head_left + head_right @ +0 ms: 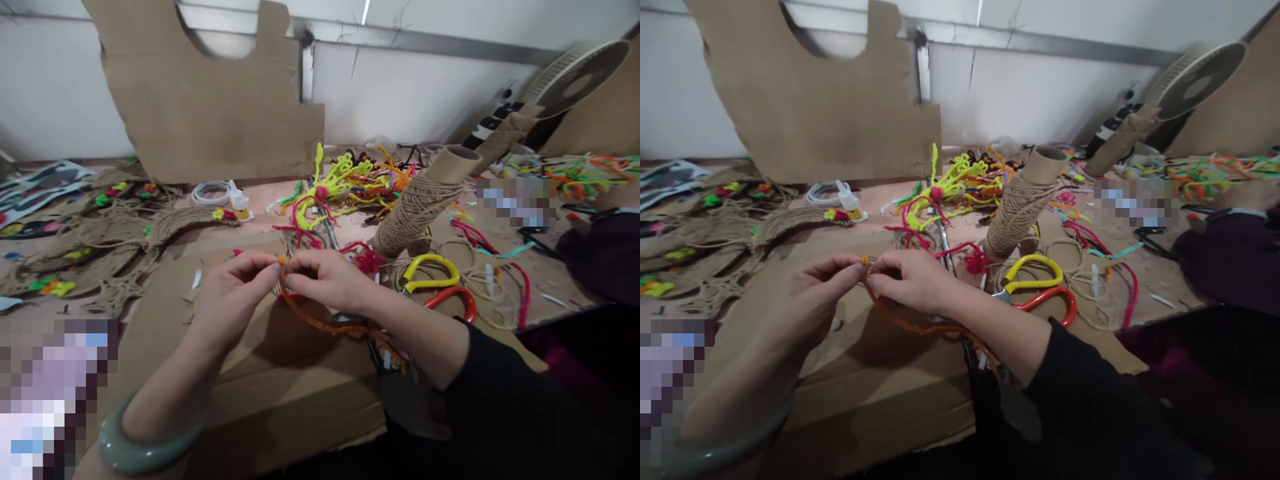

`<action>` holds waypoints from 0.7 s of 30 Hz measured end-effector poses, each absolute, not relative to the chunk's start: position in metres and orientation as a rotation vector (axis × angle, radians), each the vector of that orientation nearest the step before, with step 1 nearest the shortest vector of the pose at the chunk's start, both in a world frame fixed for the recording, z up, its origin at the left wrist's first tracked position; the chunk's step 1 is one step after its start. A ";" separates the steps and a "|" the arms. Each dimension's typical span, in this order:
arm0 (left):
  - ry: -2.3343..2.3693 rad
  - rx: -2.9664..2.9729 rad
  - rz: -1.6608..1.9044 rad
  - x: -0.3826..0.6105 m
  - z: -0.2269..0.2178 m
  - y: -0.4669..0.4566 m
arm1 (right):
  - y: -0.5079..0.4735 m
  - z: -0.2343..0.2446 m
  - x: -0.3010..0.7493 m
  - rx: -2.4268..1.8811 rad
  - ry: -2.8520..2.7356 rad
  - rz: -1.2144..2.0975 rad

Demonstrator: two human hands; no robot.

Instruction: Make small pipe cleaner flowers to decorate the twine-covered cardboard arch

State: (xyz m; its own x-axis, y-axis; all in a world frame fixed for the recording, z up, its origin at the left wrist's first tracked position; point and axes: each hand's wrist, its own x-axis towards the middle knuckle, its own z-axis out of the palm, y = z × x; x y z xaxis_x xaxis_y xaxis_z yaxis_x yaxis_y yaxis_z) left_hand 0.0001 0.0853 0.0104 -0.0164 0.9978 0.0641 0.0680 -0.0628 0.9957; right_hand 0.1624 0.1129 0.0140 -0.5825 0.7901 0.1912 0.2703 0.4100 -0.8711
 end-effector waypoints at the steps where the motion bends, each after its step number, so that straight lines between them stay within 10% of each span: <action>1: 1.234 1.269 1.227 0.000 0.010 0.085 | 0.114 0.015 0.164 -0.889 -2.033 1.097; 21: 1.243 1.414 0.958 0.002 0.015 0.086 | 0.121 0.020 0.177 -0.762 -2.372 0.371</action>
